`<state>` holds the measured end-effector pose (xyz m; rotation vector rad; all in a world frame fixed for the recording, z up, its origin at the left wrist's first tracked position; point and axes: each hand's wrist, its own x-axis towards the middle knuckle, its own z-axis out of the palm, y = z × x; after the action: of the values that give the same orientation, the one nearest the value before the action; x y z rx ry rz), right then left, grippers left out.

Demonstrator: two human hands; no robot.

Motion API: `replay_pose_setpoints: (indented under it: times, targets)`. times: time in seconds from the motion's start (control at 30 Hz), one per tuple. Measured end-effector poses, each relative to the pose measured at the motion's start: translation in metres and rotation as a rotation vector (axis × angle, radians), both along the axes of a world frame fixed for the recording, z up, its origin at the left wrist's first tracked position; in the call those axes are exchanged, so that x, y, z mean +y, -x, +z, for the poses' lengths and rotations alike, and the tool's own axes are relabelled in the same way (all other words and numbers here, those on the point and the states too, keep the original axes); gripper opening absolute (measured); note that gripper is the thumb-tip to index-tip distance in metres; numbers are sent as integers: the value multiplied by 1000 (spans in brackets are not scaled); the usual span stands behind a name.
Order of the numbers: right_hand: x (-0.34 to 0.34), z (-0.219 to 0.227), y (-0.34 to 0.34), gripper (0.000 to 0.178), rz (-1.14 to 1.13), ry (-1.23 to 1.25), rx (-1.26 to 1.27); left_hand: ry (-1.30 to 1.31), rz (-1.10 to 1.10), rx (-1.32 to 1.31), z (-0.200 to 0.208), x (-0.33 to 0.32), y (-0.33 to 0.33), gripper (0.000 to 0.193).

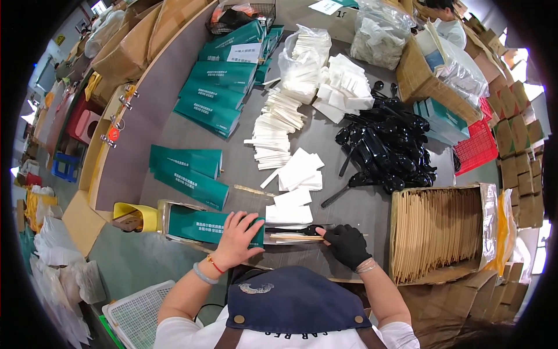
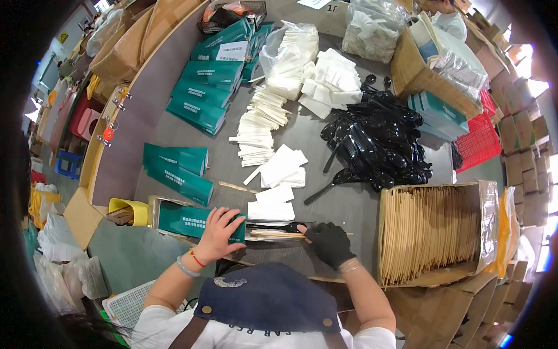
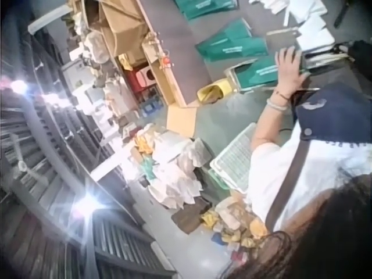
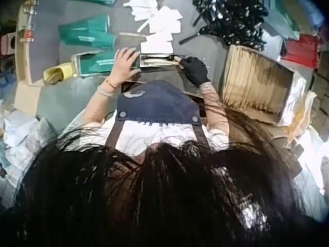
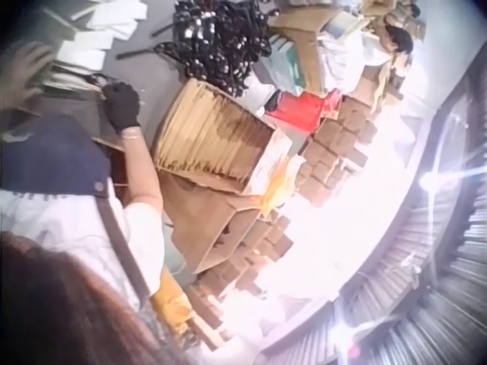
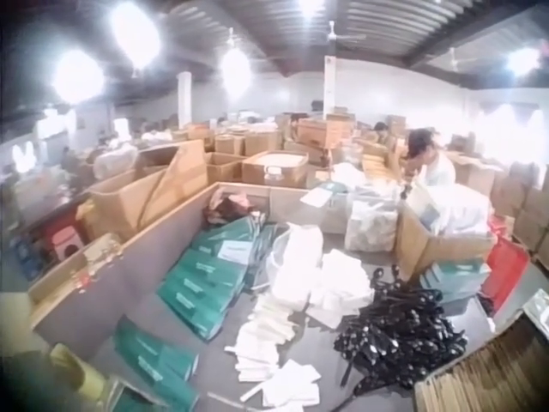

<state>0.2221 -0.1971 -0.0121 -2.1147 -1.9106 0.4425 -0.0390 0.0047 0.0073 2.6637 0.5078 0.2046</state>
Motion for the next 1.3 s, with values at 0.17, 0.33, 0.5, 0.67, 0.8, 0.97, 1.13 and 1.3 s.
replay_pose_setpoints:
  times: [0.17,0.33,0.5,0.67,0.8,0.97,1.13,1.3]
  targets:
    - [39,-7,32,45,129,-119,261,78,-46,-64,-13,-9,-20,71]
    - [14,-26,26,12,-355,-87,396,-18,-45,-45,-6,-14,-32,73]
    - [44,-11,64,21,-332,-153,731,-2,-74,-50,-9,-21,-46,71]
    - [40,2,52,43,-229,-296,148,-125,-187,-15,-3,-14,-56,44]
    - [39,12,39,49,-152,-46,19,-68,-350,233,19,-7,-69,32]
    - [15,38,12,59,-339,-111,-23,-31,-322,273,49,58,-55,31]
    - [12,50,13,56,-395,-62,12,-238,158,22,10,67,-9,45]
    - [20,49,29,57,-312,15,-100,34,489,39,-39,-11,-10,87]
